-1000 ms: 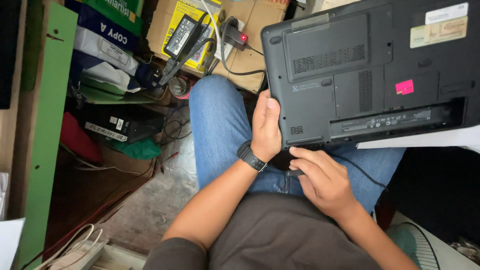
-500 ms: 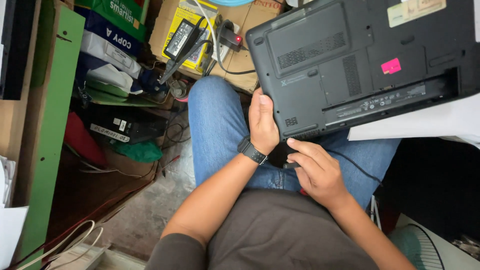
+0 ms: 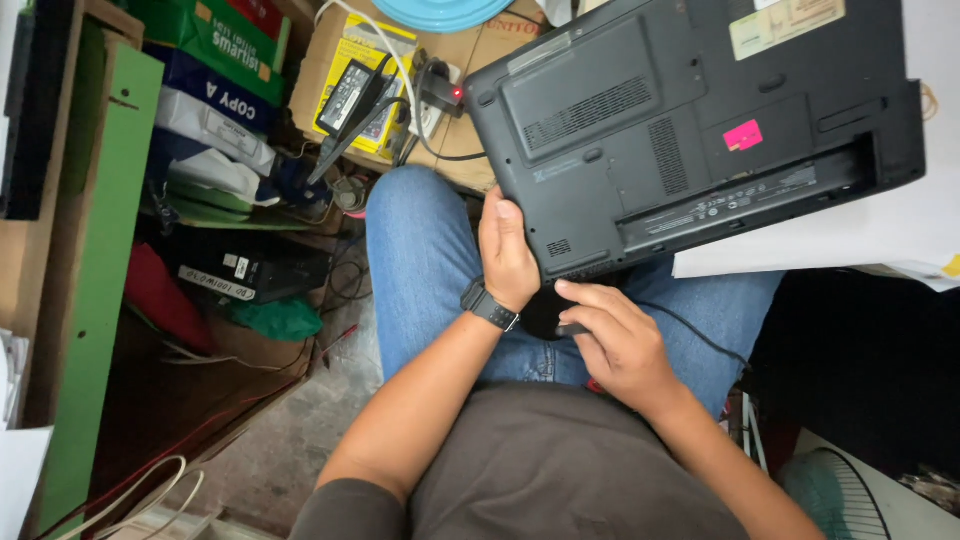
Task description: Securing the bottom panel and battery of a laptop using a screwdriver on a repair bench.
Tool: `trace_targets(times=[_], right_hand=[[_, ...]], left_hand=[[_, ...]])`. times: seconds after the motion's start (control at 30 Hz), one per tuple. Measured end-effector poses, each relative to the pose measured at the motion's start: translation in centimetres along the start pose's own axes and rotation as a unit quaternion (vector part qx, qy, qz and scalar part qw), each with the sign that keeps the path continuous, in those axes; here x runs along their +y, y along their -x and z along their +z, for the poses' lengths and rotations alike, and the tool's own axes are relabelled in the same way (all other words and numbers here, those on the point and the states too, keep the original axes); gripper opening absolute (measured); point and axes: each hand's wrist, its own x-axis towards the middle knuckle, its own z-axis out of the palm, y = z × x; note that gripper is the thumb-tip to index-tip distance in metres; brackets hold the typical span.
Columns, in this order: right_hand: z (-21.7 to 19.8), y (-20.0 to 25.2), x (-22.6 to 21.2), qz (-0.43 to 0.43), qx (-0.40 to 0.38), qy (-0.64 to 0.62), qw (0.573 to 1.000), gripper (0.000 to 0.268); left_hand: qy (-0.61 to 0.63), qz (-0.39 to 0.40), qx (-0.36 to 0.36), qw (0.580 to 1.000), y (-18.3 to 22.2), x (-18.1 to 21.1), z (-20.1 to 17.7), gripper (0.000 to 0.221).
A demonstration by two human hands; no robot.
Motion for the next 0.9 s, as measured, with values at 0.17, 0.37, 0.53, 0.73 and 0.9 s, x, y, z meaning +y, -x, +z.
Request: trace_targets(times=[0.17,0.37,0.53,0.73,0.9], right_hand=[[-2.7,-0.2,1.2,0.089,0.058,-0.004,0.994,0.004],[-5.9,0.2,4.5,0.194,0.163,-0.027,0.967,0.005],[-7.7,-0.1,6.1,0.189,0.225,-0.049,0.954,0.003],[-8.2,-0.5,6.2,0.169,0.264,-0.059,0.948,0.007],[-9.0,-0.8,6.6,0.195,0.331,-0.070,0.921,0.007]], left_hand=[[-0.004,0.001,-0.001,1.000,-0.1,0.3,0.0,0.049],[-0.009,0.006,-0.011,1.000,-0.4,0.9,-0.2,0.050],[-0.009,0.009,-0.016,1.000,-0.3,-0.1,-0.6,0.049],[-0.051,-0.001,0.005,0.999,0.7,-1.9,-1.3,0.049],[-0.102,-0.008,0.036,0.994,1.2,-3.2,-1.9,0.046]])
